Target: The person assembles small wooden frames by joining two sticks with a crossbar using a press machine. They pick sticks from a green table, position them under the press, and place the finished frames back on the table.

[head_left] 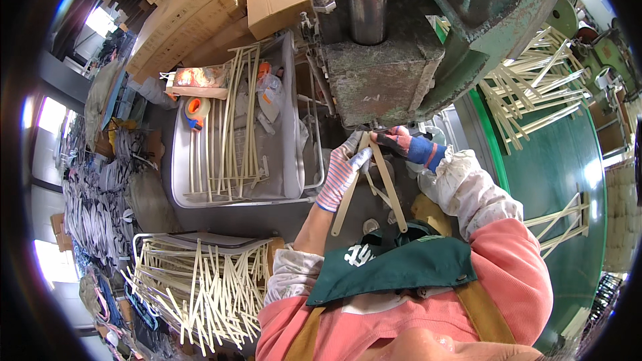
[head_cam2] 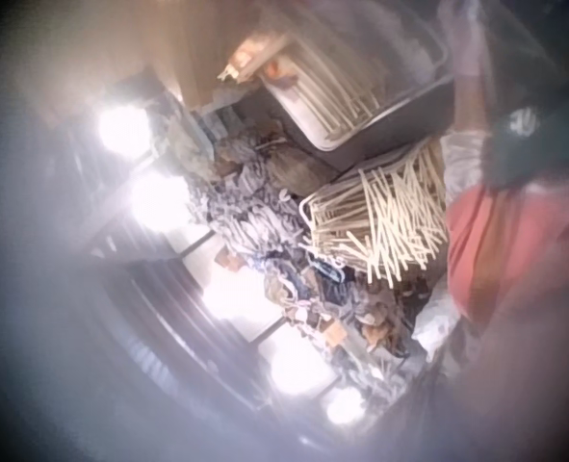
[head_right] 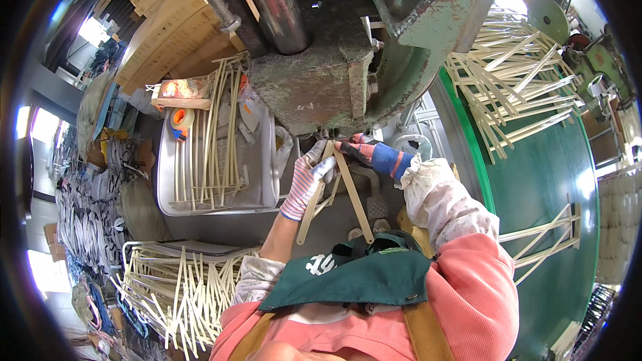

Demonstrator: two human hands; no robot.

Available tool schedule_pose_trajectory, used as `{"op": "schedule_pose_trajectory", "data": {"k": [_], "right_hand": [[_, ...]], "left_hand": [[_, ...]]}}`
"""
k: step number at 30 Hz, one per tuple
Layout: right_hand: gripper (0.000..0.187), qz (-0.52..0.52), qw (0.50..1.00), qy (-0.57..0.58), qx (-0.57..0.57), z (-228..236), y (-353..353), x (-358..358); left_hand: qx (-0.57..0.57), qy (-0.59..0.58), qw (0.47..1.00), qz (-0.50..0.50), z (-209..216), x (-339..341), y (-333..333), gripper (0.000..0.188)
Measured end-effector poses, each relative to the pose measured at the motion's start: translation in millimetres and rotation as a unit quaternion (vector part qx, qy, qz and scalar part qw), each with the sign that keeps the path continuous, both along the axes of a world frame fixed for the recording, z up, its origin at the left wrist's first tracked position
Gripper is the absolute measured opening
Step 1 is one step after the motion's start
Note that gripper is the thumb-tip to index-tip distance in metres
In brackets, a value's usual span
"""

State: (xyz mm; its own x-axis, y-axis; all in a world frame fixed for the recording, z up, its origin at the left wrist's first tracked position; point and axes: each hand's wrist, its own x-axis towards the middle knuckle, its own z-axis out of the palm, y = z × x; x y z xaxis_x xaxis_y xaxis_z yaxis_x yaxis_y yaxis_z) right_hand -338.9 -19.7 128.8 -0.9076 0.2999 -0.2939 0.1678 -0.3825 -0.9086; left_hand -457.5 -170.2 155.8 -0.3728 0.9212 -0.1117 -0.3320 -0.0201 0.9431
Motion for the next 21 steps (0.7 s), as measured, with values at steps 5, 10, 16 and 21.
{"op": "schedule_pose_trajectory", "data": {"k": [5, 10, 16, 21], "right_hand": [[0.035, -0.016, 0.991, 0.020, 0.129, 0, -8, 4], [0.036, -0.038, 0.960, 0.023, 0.275, -15, -8, 2], [0.060, -0.086, 0.906, -0.006, 0.413, -15, -31, 2], [0.073, -0.100, 0.823, -0.196, 0.524, -29, -75, 29]], "left_hand": [[0.010, 0.036, 0.999, -0.020, -8, -1, 2, 0.027], [0.030, 0.030, 0.999, -0.027, -16, -6, 3, 0.026], [0.038, 0.021, 0.999, -0.007, -33, -6, 7, 0.050], [-0.010, 0.085, 0.996, -0.008, -44, -8, 11, 0.051]]}}
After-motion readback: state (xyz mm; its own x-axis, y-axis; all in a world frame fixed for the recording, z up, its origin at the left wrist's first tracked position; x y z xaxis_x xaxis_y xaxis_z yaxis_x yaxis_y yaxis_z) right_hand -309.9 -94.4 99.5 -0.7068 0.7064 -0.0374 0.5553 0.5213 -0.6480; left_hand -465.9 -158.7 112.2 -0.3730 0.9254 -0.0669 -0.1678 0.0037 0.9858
